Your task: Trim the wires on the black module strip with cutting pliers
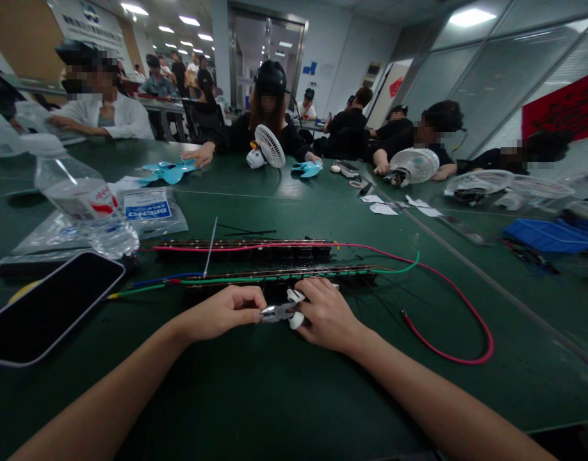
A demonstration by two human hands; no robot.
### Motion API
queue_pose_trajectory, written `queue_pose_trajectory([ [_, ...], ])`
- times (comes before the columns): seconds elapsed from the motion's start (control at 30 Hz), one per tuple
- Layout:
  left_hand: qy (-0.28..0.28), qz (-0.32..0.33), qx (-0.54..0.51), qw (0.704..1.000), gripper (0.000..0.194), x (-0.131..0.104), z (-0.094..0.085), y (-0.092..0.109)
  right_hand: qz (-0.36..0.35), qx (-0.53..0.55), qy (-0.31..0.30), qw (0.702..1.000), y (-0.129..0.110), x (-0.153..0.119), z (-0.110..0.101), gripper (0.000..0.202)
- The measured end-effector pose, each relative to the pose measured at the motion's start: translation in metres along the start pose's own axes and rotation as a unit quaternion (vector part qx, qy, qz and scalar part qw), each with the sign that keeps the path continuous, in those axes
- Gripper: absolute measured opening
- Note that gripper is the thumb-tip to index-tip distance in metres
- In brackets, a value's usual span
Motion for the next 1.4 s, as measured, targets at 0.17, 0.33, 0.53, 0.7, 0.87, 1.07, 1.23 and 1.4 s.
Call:
queue_pose_trajectory([
  [0.17,0.001,0.002,0.001,1.0,0.016,-0.0005,-0.0002,0.0006,-0.014,-0.001,0.01,1.0,-0.0009,0.0005,0.0012,0.014],
  [0.33,-0.005,0.011,0.015,1.0,0.014,-0.0004,-0.0004,0.0024,-0.026,-0.01,0.018,0.999,-0.0023,0.0008,0.0009,0.014],
  [0.53,-0.005,0.008,0.02,1.0,0.012,-0.0008,-0.0002,0.0038,-0.029,-0.028,0.021,0.999,-0.0032,-0.0004,0.0004,0.016],
  [0.7,-0.004,0.004,0.012,1.0,0.012,-0.001,0.0,0.0036,-0.032,-0.03,0.042,0.998,-0.0038,-0.0024,-0.0005,0.021],
  [0.87,-0.002,-0.001,0.013,1.0,0.014,-0.0004,-0.0002,0.0025,-0.029,-0.022,0.024,0.999,-0.0027,-0.0012,0.0001,0.018],
  [1.07,-0.017,0.014,0.019,1.0,0.015,-0.0002,-0.0003,0.0035,-0.02,-0.015,0.005,1.0,0.0003,-0.0005,0.0018,0.017],
  [1.23,-0.033,0.029,0.029,0.999,0.017,-0.0004,-0.0014,0.0045,-0.018,-0.018,0.008,1.0,0.0013,-0.0015,0.0027,0.019],
  [1.4,-0.04,0.036,0.026,0.998,0.018,-0.0012,-0.0021,0.0043,-0.026,-0.024,0.014,0.999,0.0017,-0.0012,0.0038,0.018],
])
Point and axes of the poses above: each hand's wrist, its own x-axis towards the middle knuckle, its own z-axis out of the palm, y = z × x, the point moved 4 cm from there along x, towards the middle knuckle, and after that the axes turned 4 degrees about z, right-handed, at the moved point
